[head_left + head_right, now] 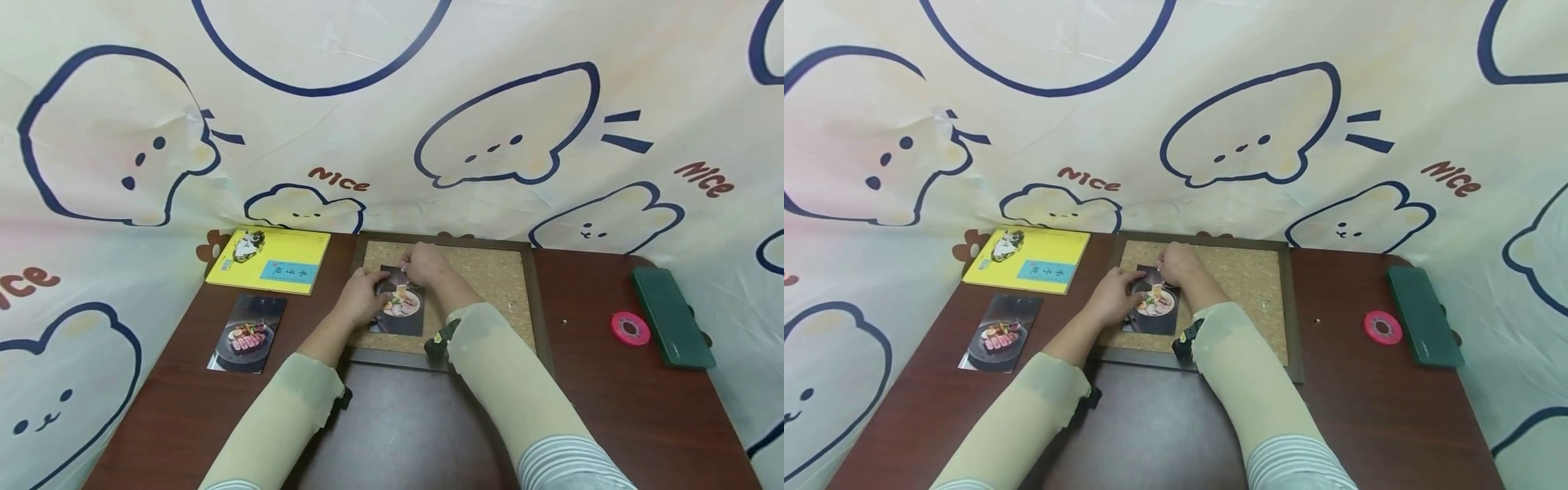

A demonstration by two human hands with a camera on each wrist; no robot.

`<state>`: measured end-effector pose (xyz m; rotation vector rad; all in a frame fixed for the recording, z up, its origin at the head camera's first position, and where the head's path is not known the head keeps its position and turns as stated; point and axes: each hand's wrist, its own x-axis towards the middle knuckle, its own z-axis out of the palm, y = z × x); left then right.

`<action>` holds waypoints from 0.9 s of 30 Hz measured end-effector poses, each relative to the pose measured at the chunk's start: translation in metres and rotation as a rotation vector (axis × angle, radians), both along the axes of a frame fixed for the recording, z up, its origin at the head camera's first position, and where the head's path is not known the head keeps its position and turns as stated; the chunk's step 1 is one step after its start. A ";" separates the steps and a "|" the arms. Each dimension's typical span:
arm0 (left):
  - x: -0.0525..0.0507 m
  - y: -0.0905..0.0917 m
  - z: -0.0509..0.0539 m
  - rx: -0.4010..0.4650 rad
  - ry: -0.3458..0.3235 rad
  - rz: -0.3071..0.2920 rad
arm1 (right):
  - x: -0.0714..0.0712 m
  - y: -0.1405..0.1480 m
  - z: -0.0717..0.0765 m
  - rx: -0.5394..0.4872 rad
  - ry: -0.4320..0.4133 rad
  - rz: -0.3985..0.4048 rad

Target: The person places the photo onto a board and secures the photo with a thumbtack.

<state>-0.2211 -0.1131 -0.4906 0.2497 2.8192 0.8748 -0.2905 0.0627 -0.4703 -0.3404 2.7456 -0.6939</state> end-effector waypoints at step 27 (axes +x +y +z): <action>0.000 0.000 -0.001 0.007 -0.007 0.014 | 0.001 -0.002 0.001 0.041 0.034 0.021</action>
